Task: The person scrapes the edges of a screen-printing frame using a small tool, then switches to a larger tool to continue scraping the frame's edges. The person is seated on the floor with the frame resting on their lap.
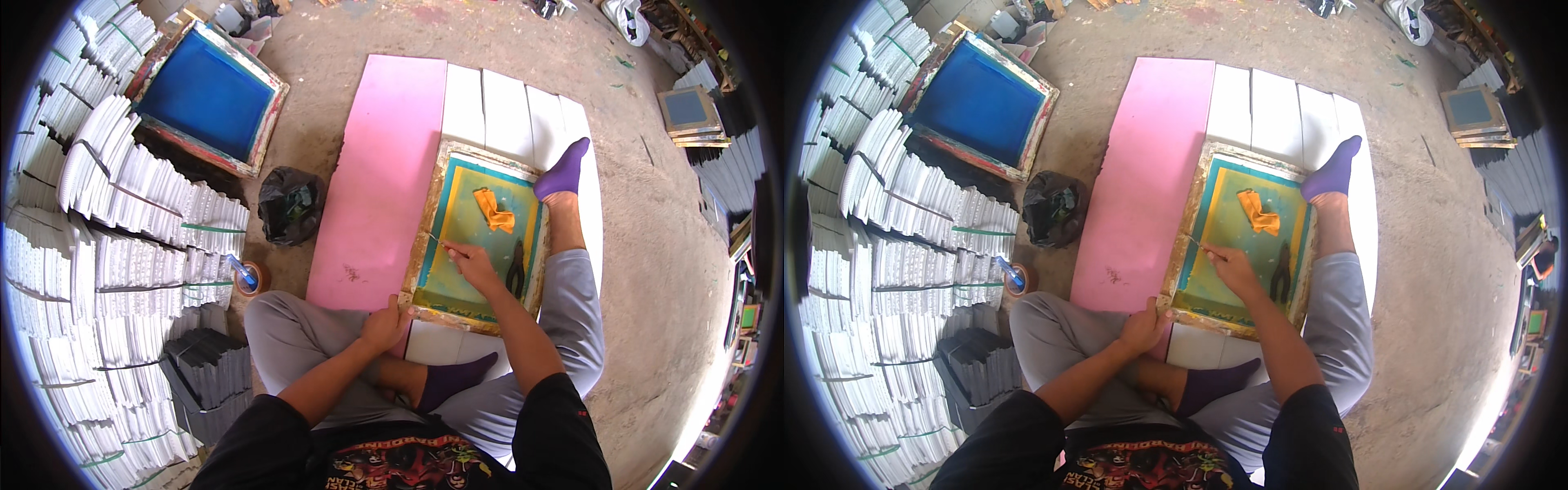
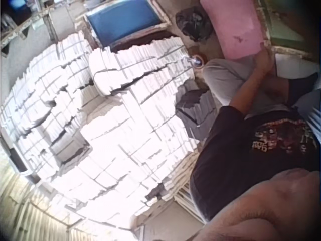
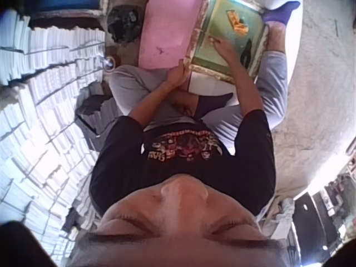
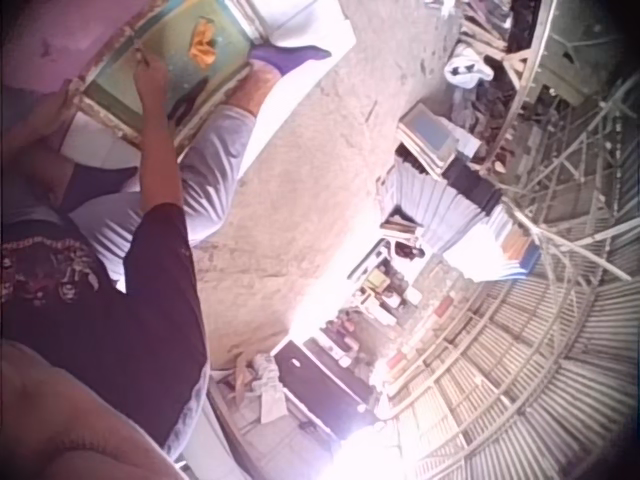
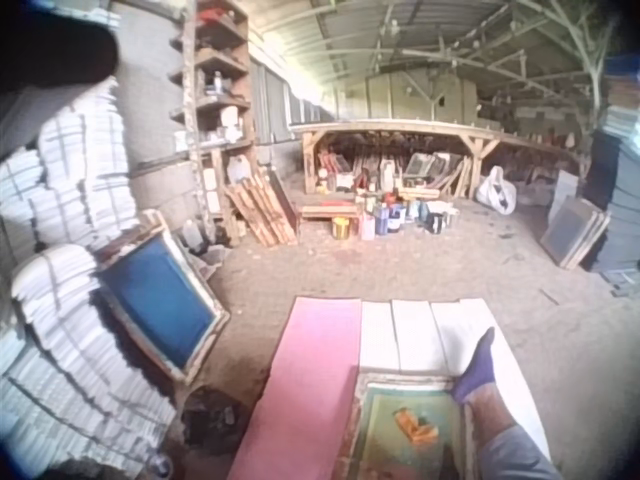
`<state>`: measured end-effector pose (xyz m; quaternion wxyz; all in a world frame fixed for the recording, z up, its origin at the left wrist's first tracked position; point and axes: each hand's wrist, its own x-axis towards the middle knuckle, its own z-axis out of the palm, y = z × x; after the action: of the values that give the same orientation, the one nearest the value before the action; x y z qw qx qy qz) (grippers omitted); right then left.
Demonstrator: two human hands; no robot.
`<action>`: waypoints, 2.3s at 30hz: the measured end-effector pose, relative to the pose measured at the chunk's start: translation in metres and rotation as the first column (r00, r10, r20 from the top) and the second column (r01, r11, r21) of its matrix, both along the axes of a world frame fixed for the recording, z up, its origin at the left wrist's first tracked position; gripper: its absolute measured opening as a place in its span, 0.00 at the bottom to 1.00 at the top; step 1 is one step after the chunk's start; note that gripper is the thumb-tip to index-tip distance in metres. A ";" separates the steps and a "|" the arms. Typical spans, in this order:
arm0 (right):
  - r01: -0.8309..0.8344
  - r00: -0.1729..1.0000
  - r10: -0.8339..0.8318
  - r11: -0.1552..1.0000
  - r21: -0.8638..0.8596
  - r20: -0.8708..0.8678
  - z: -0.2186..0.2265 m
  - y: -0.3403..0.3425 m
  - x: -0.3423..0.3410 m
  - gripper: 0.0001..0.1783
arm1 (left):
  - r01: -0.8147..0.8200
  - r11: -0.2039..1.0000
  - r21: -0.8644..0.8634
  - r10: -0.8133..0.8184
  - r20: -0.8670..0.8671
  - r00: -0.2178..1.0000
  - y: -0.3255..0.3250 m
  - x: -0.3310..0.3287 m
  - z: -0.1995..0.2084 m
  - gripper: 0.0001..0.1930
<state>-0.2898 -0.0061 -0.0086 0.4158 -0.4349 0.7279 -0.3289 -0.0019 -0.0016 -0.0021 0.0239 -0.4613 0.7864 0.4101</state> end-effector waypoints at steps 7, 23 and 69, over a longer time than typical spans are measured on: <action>-0.120 0.908 0.010 0.964 -0.237 -0.420 0.014 0.003 0.014 0.18 | -0.008 1.000 -0.002 0.008 -0.015 1.000 0.001 0.003 -0.002 0.28; -0.042 0.984 0.016 0.989 0.142 0.178 0.033 -0.009 -0.013 0.18 | -0.003 1.000 0.031 0.003 -0.011 1.000 -0.003 -0.003 0.004 0.29; 0.001 0.999 -0.001 1.000 -0.007 -0.039 0.017 -0.011 -0.005 0.17 | -0.020 1.000 0.003 0.020 -0.007 1.000 0.001 0.000 0.004 0.29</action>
<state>-0.2947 -0.0171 0.0081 0.3996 -0.4424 0.7350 -0.3231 -0.0020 -0.0002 0.0024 0.0174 -0.4676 0.7813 0.4130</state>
